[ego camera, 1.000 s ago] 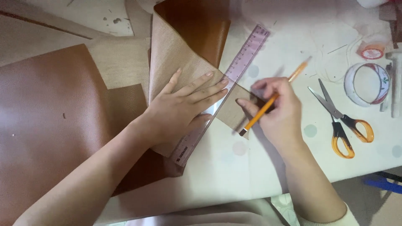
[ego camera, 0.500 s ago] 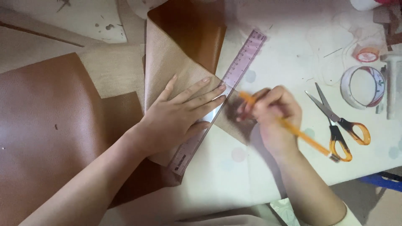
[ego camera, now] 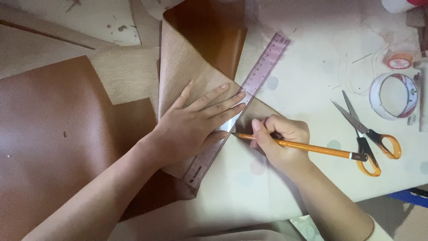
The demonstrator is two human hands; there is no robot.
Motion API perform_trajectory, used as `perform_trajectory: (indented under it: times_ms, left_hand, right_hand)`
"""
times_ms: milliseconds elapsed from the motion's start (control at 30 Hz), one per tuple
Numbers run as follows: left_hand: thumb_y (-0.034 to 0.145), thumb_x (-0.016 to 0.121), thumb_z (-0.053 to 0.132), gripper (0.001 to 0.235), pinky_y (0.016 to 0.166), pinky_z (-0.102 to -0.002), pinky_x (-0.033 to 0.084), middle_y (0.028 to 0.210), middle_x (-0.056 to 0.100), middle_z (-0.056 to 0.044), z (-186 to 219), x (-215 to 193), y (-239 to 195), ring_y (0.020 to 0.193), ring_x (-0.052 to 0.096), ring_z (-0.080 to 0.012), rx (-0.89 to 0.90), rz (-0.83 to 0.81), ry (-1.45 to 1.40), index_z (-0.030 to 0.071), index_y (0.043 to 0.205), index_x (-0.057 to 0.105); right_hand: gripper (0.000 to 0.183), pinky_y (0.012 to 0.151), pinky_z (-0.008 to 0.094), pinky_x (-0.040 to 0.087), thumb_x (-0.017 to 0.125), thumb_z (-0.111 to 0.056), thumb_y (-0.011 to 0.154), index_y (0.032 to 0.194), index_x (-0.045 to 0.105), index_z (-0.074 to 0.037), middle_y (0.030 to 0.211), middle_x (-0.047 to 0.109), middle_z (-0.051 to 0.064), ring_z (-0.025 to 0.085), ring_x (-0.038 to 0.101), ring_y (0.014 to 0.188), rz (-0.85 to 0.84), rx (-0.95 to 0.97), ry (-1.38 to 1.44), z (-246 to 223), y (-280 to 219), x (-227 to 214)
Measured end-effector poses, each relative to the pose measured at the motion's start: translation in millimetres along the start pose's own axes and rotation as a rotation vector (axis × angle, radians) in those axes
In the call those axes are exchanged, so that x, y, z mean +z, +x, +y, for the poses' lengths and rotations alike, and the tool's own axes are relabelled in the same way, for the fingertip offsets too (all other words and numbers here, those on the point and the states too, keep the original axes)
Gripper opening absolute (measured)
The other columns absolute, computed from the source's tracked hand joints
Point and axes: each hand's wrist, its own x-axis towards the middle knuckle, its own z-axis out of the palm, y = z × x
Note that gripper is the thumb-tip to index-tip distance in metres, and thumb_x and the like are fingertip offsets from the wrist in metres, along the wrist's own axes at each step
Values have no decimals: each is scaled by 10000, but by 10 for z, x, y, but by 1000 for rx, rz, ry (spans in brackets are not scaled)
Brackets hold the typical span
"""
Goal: Marking leather using a ruler and pencil followed by cutting out the shapes with scissors.
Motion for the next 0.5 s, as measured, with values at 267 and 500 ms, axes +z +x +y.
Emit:
perform_trajectory:
  times_ms: [267,500]
  left_hand:
    - [1034,498,480,606,1198,-606,271,1669,326,147,-1,5,-4,1552,244,-96,5,21,28,285,1598,395]
    - [1034,484,486,593,1204,-607,243,1668,326,140,-3,5,7,1553,230,-91,7,9,1,282,1586,408]
  right_hand:
    - [462,476,207,466,588,-96,1006,599,372,-77,542,621,90,110,601,481,79,21,-68,-29,23,-6]
    - [452,507,213,452,591,-148,1038,624,425,-78,572,631,78,102,565,505,178,74,-43,-18,47,-6]
